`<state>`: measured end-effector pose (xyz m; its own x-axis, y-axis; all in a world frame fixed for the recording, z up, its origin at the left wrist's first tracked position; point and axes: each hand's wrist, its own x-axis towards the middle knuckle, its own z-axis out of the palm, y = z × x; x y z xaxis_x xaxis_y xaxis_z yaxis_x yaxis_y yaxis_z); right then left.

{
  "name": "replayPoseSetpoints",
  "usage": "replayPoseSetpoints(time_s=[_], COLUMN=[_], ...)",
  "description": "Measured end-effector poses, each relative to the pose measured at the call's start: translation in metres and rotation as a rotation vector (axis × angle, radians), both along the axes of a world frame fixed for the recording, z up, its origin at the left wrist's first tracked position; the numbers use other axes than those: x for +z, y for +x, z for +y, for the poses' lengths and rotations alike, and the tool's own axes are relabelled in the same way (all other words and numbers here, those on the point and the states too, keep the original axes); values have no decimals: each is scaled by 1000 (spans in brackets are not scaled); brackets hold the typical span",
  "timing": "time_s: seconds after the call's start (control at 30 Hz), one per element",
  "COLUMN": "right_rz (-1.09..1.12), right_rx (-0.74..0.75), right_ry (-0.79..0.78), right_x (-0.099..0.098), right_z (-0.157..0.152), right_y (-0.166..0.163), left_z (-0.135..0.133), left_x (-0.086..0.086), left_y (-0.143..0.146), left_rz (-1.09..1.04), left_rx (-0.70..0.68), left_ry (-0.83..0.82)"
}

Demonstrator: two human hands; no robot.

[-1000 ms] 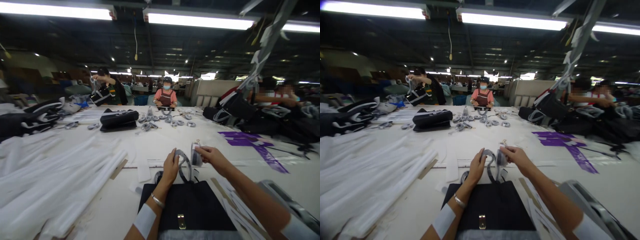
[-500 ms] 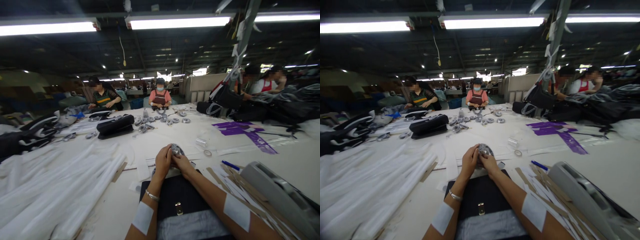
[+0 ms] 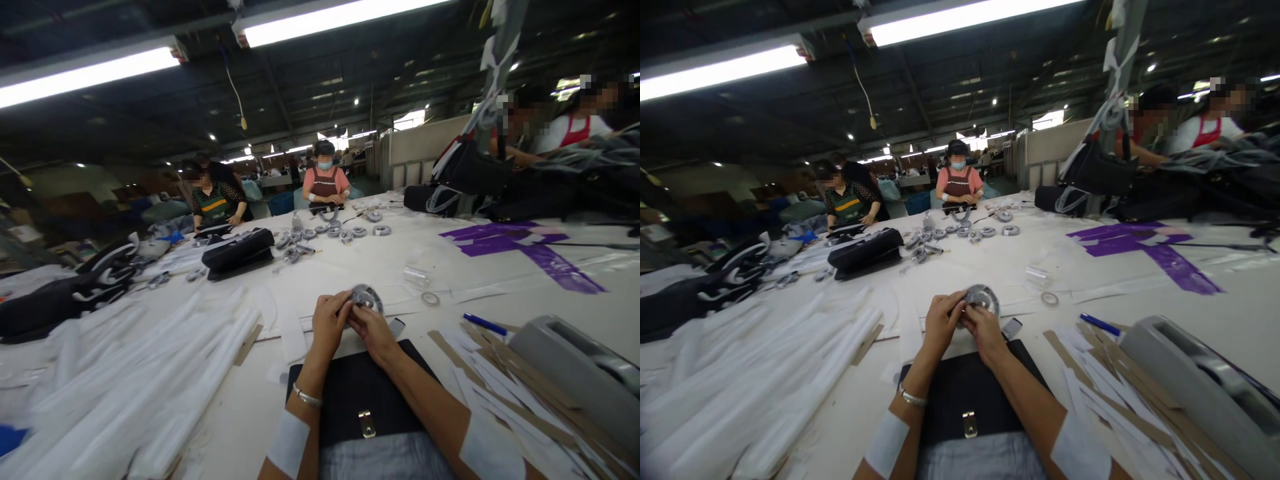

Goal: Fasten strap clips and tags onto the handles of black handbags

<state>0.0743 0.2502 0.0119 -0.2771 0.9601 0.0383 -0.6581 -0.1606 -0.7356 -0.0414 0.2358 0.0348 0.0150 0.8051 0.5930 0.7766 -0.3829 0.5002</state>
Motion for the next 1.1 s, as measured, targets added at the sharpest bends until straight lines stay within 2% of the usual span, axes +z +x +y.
replayPoseSetpoints(time_s=[0.17,0.3,0.47,0.67,0.77,0.93,1.1], right_rz=[-14,-97,-107,-128,-99,-116,-129], right_rx=[-34,-105,-106,-119,-166,-173,-190], right_ry=[-21,-49,-72,-93,-94,-55,-86], right_x=[4,0,-5,-7,-7,-5,-2], right_z=[-3,0,2,1,0,-3,-2], right_y=[4,6,6,4,2,2,5], left_z=[0,1,-1,0,1,1,-1], left_x=[-2,-3,-1,-4,-5,-4,-1], left_y=[-1,-1,-1,-4,-4,-3,-2], left_rz=[-73,-113,-127,-183,-155,-100,-227], left_rx=[-10,1,21,-76,-93,-31,-87], left_ry=[-7,-63,-106,-76,-68,-81,-103])
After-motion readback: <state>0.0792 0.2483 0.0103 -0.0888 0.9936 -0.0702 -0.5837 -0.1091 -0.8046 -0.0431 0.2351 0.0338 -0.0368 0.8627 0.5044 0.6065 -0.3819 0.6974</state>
